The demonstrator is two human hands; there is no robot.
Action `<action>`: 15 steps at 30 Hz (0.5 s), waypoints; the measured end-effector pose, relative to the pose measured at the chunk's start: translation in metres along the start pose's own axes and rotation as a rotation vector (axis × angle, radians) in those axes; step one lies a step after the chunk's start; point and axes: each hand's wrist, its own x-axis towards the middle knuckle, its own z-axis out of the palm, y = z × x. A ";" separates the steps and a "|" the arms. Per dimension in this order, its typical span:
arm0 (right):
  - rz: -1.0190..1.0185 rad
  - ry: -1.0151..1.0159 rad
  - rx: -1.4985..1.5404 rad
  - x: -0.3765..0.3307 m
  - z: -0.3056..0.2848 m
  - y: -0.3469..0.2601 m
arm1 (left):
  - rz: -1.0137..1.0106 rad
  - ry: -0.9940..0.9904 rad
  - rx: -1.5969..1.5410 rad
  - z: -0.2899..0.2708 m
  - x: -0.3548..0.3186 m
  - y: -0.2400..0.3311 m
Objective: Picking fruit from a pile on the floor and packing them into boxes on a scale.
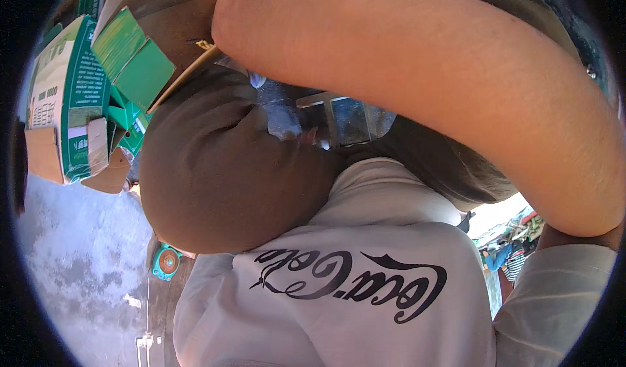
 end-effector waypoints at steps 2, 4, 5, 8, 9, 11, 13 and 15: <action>-0.099 0.104 0.067 0.008 0.009 0.002 | -0.004 -0.112 -0.027 -0.006 0.006 0.000; -0.068 0.061 -0.012 -0.001 -0.002 -0.002 | -0.006 -0.164 -0.049 -0.008 0.010 -0.003; -0.038 0.026 -0.089 -0.002 -0.008 -0.003 | 0.001 -0.188 -0.086 -0.008 0.012 -0.005; -0.050 0.118 0.059 0.008 0.007 0.001 | 0.017 -0.198 -0.107 -0.006 0.016 -0.009; -0.050 0.116 0.057 0.005 0.009 0.002 | 0.026 -0.188 -0.085 -0.006 0.017 -0.010; 0.018 0.065 -0.023 0.003 -0.004 -0.004 | -0.005 -0.175 -0.081 -0.003 -0.010 -0.022; 0.049 0.079 -0.057 0.008 0.004 -0.009 | -0.071 -0.146 -0.060 -0.003 -0.038 -0.030; 0.096 0.103 -0.092 0.008 0.010 -0.009 | -0.120 -0.117 -0.036 -0.008 -0.067 -0.039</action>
